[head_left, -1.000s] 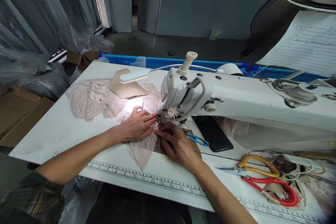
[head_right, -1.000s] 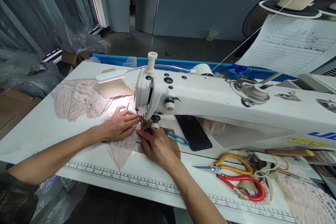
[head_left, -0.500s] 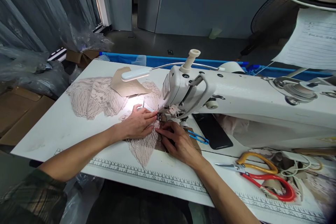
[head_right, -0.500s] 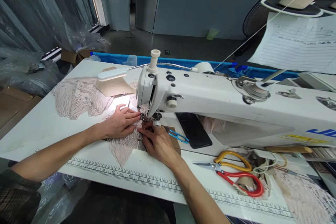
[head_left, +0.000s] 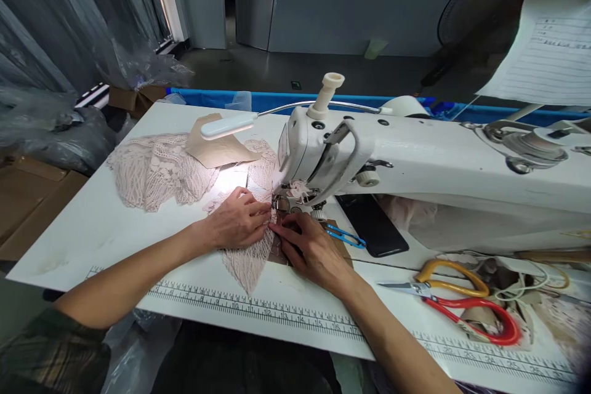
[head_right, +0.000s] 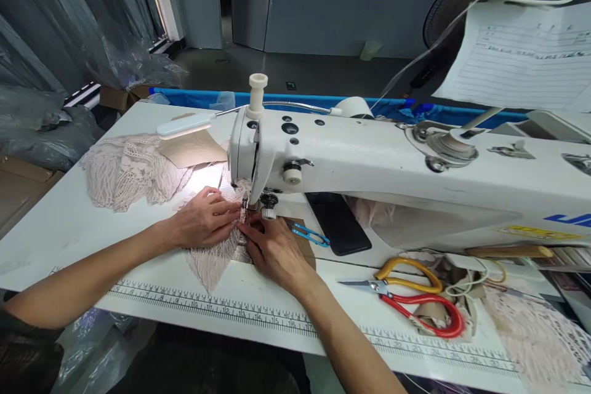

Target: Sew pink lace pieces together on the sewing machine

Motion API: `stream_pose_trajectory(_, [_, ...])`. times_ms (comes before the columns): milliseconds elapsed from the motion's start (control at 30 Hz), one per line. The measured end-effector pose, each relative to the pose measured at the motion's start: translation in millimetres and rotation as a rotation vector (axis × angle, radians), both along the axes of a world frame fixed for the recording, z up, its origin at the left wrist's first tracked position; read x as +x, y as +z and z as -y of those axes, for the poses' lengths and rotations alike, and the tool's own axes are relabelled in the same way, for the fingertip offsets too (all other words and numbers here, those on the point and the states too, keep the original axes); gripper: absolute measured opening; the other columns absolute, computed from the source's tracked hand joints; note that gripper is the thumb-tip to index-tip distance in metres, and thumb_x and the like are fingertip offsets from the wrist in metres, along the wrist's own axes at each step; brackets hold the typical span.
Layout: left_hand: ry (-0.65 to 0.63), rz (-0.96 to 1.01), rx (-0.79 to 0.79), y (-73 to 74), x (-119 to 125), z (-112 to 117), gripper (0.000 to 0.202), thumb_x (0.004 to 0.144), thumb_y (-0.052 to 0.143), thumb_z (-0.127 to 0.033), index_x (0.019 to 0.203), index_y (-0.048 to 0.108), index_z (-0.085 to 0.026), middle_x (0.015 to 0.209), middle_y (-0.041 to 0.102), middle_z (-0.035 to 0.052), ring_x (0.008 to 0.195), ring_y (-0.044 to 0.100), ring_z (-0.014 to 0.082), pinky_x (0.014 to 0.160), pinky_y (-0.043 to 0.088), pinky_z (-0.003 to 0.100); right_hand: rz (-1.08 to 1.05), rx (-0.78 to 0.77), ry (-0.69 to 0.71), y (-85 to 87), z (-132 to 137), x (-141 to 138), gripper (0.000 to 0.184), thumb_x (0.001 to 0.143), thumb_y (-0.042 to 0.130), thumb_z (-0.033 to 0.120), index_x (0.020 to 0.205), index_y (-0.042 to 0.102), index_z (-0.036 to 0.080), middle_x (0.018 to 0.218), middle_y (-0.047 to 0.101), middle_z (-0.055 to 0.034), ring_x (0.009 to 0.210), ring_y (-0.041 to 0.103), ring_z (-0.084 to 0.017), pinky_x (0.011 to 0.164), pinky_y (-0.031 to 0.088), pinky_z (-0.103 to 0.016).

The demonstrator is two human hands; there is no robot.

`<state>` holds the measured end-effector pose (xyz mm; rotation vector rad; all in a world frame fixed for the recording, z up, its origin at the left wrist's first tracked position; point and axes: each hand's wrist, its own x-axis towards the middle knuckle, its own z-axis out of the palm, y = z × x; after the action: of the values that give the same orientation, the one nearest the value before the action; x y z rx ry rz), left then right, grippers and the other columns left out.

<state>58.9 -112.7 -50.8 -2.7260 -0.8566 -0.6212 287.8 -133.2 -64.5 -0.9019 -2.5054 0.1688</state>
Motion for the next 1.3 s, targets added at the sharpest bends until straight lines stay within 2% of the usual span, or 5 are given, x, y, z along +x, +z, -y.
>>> stream_pose_trajectory(500, [0.199, -0.108, 0.005, -2.9, 9.5, 2.2, 0.032, 0.099, 0.041, -0.03, 0.113, 0.062, -0.011, 0.119, 0.062, 0.0117, 0.09, 0.056, 0.0228, 0.078, 0.042, 0.039, 0.098, 0.025, -0.079, -1.9, -5.6, -11.4, 0.034, 0.096, 0.04, 0.019, 0.126, 0.056, 0.014, 0.1, 0.058, -0.0159, 0.086, 0.058, -0.023, 0.075, 0.056, -0.038])
stream_pose_trajectory(700, [0.271, -0.121, 0.012, -3.3, 13.5, 1.5, 0.034, 0.1, 0.039, -0.031, 0.113, 0.062, -0.01, 0.106, 0.064, 0.012, 0.084, 0.054, 0.0227, 0.072, 0.04, 0.036, 0.068, 0.044, -0.072, -1.4, -10.7, -10.9, 0.037, 0.096, 0.037, 0.019, 0.129, 0.055, 0.014, 0.108, 0.058, -0.0176, 0.087, 0.059, -0.024, 0.077, 0.055, -0.041])
stream_pose_trajectory(900, [0.311, -0.046, -0.097, -1.8, 14.7, -2.3, 0.033, 0.1, 0.038, -0.032, 0.107, 0.064, -0.013, 0.096, 0.064, 0.0096, 0.089, 0.055, 0.0228, 0.079, 0.041, 0.038, 0.052, -0.015, -0.079, 3.3, -5.3, -6.6, 0.035, 0.094, 0.044, 0.019, 0.125, 0.06, 0.017, 0.11, 0.057, -0.0169, 0.095, 0.059, -0.026, 0.081, 0.054, -0.041])
stream_pose_trajectory(1167, [0.312, 0.057, -0.199, -3.1, 12.7, -7.2, 0.026, 0.098, 0.043, -0.03, 0.101, 0.064, -0.015, 0.092, 0.061, 0.0085, 0.091, 0.055, 0.0218, 0.082, 0.044, 0.038, -0.002, -0.108, -0.157, 2.5, -2.4, 0.2, 0.04, 0.093, 0.044, 0.018, 0.13, 0.057, 0.02, 0.11, 0.057, -0.014, 0.09, 0.062, -0.022, 0.077, 0.056, -0.036])
stream_pose_trajectory(1300, [0.238, 0.119, -0.196, -1.1, 1.2, -18.3, 0.026, 0.098, 0.046, -0.034, 0.105, 0.063, -0.016, 0.099, 0.062, 0.0094, 0.091, 0.058, 0.0205, 0.082, 0.049, 0.038, -0.086, -0.186, -0.175, 6.6, -6.4, 5.9, 0.036, 0.094, 0.044, 0.024, 0.127, 0.06, 0.021, 0.112, 0.058, -0.0129, 0.09, 0.062, -0.023, 0.08, 0.054, -0.04])
